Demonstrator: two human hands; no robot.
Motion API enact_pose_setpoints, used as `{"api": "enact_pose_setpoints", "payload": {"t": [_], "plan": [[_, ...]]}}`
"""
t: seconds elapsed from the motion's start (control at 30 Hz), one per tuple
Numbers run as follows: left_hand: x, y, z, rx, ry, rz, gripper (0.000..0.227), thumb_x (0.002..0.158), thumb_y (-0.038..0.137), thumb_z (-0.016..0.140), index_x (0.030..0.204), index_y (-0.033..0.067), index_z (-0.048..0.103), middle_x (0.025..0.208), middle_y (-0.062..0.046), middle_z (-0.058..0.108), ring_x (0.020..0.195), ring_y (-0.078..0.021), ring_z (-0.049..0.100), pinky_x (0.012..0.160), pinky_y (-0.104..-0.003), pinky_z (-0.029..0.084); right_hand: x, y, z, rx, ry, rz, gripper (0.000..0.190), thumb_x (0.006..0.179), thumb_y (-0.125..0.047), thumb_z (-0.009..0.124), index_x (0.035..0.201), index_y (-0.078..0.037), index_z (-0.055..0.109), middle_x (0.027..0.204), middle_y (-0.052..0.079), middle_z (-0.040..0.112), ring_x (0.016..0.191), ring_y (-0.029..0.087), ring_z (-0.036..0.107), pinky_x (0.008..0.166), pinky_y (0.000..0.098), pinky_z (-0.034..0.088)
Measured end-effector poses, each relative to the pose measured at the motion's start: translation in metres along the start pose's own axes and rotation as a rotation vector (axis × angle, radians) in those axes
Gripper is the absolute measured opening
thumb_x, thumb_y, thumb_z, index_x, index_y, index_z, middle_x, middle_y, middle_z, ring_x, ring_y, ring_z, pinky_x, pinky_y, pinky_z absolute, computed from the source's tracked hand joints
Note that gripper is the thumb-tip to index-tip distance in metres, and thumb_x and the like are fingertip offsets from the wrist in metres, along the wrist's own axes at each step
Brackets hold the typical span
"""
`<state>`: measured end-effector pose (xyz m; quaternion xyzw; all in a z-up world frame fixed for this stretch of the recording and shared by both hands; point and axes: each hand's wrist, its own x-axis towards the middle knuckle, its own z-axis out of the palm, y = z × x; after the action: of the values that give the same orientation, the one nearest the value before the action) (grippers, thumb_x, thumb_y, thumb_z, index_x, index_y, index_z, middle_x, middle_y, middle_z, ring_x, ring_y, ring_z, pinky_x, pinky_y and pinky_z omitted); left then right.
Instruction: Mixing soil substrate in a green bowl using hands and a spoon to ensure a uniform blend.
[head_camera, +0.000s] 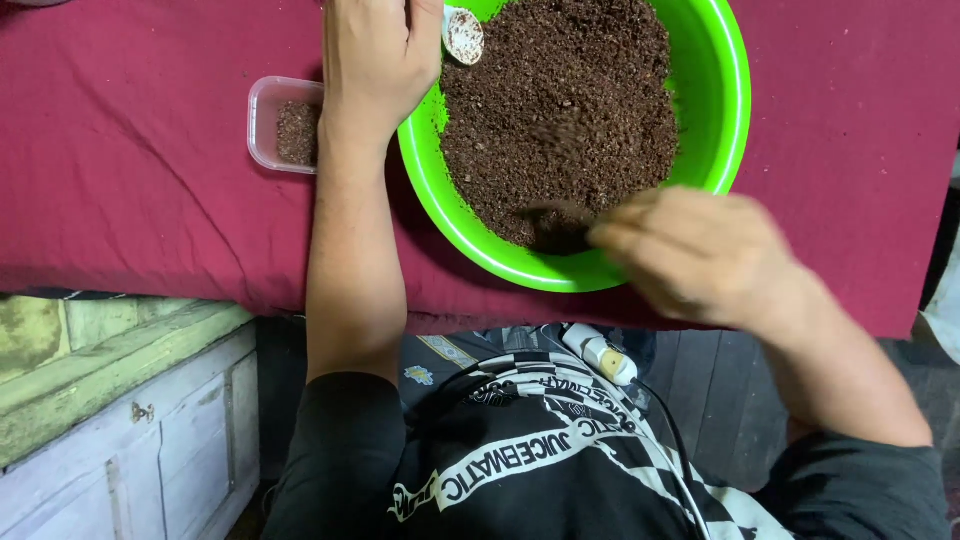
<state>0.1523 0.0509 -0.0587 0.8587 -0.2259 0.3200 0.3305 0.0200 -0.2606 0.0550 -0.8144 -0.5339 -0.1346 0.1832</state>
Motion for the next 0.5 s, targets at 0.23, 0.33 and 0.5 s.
{"api": "enact_pose_setpoints", "payload": {"t": [0.23,0.33,0.5], "plan": [[0.003,0.004,-0.006,-0.004,-0.028,0.001,0.022,0.107,0.011,0.053,0.089,-0.0001,0.05,0.08,-0.018,0.052,0.069,-0.0365,0.049,0.062,-0.048,0.036,0.009,0.032,0.032,-0.09,-0.032,0.071,0.009,0.104,0.002,0.068,0.111,0.003,0.074,0.107,0.015,0.074,0.088,0.026,0.068,0.078,0.035,0.06],[0.006,0.008,-0.008,-0.032,-0.027,0.009,0.024,0.109,0.011,0.052,0.088,-0.0004,0.05,0.077,-0.018,0.052,0.066,-0.0372,0.048,0.059,-0.049,0.034,0.011,0.042,0.016,-0.114,0.043,0.082,0.011,0.108,0.004,0.066,0.11,0.005,0.076,0.107,0.017,0.075,0.091,0.029,0.07,0.086,0.0383,0.062],[0.003,0.008,-0.008,-0.009,-0.054,0.002,0.022,0.108,0.011,0.054,0.09,-0.0001,0.049,0.081,-0.02,0.054,0.069,-0.041,0.05,0.061,-0.052,0.035,-0.002,0.074,0.0,-0.366,0.082,0.111,0.026,0.121,0.01,0.063,0.098,0.001,0.07,0.104,0.016,0.076,0.085,0.029,0.065,0.079,0.0381,0.055]]}}
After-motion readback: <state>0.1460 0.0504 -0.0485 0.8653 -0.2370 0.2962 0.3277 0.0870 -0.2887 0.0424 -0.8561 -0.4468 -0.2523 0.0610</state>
